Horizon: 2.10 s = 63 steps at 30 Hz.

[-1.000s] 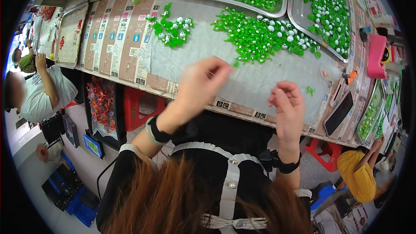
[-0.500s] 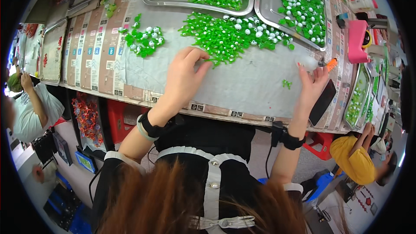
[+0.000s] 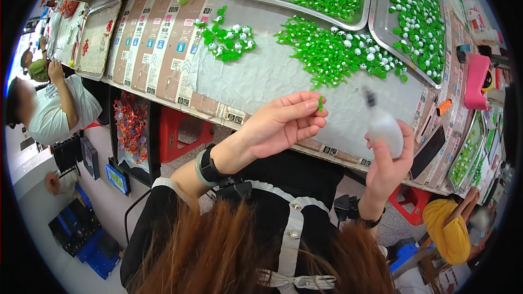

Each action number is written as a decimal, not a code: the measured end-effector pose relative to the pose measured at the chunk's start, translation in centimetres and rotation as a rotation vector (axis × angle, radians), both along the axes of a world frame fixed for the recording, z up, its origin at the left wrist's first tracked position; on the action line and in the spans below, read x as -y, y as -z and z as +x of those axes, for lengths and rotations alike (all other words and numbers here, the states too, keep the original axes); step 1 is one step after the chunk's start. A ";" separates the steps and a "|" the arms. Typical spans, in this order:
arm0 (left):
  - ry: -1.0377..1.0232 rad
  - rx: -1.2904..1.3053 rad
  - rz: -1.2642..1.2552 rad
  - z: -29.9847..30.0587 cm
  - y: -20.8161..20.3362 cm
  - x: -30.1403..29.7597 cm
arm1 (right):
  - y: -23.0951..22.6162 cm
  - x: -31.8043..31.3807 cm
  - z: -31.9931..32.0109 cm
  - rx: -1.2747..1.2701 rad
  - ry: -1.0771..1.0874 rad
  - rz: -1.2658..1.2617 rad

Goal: The person assembles small green plastic figures by applying glue from a squeeze bottle to the base and attaching a white spherical component. The person handles the items one at a time, repeating the process continuously at a workstation.

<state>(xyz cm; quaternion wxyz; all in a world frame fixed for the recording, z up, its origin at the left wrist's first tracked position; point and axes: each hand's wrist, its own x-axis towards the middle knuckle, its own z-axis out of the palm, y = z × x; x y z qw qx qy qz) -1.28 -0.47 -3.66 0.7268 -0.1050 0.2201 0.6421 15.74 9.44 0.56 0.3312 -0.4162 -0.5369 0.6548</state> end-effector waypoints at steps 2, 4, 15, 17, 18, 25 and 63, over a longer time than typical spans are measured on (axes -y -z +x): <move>0.002 0.028 -0.022 0.1 0.2 0.2 | 0.5 0.9 -0.3 -0.065 0.021 0.215; 0.000 0.054 -0.027 0.2 0.7 0.3 | 0.1 1.4 -1.0 -0.086 0.046 0.289; 0.008 0.094 -0.006 0.1 1.1 0.7 | 0.0 1.9 -0.5 0.042 -0.051 0.670; 0.011 0.097 0.006 0.1 1.1 0.8 | 0.0 2.0 -0.6 0.046 -0.055 0.661; 0.011 0.093 0.005 0.0 1.1 0.8 | -0.1 2.0 -0.6 0.048 -0.056 0.657; 0.015 0.083 -0.029 0.1 0.4 0.7 | -0.1 2.0 -0.6 0.074 -0.051 0.644; -0.081 -0.080 -0.025 0.1 0.5 0.6 | 0.0 1.0 -0.4 -0.197 0.343 0.285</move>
